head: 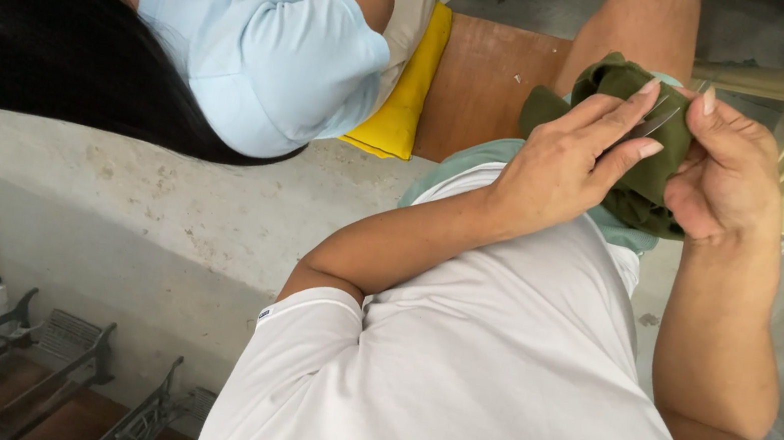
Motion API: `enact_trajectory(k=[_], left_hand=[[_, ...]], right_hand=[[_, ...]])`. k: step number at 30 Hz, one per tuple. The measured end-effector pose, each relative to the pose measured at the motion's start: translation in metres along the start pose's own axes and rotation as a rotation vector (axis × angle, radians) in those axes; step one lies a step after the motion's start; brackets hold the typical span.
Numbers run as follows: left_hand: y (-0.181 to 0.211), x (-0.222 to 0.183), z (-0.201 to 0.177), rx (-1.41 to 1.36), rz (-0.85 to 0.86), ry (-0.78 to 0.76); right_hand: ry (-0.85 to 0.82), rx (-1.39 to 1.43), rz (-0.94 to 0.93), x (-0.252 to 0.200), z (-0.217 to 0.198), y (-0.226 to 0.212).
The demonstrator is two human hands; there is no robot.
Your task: Trimming loose threads from green fabric garments using small scissors.
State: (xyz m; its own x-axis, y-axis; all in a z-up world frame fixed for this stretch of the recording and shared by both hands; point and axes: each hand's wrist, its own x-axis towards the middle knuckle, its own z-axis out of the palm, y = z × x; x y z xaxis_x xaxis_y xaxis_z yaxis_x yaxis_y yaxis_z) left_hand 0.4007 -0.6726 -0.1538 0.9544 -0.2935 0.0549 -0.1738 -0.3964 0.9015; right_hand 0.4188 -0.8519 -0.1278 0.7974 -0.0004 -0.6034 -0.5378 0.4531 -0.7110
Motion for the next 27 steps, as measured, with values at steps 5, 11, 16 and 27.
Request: enact_trajectory(k=[5, 11, 16, 27], left_hand=[[-0.001, -0.001, -0.001, 0.001, -0.018, -0.003], [0.0, 0.0, -0.003, -0.016, -0.037, -0.02], [0.0, 0.0, -0.002, -0.046, -0.022, -0.023], [0.002, 0.001, 0.0, -0.049, -0.037, -0.043]], right_hand=[[0.011, 0.037, 0.011, 0.001, -0.004, 0.002], [0.008, 0.071, 0.027, 0.002, -0.007, 0.007], [0.011, 0.062, 0.007, -0.001, -0.01, 0.01], [0.043, 0.036, -0.02, -0.008, -0.009, 0.011]])
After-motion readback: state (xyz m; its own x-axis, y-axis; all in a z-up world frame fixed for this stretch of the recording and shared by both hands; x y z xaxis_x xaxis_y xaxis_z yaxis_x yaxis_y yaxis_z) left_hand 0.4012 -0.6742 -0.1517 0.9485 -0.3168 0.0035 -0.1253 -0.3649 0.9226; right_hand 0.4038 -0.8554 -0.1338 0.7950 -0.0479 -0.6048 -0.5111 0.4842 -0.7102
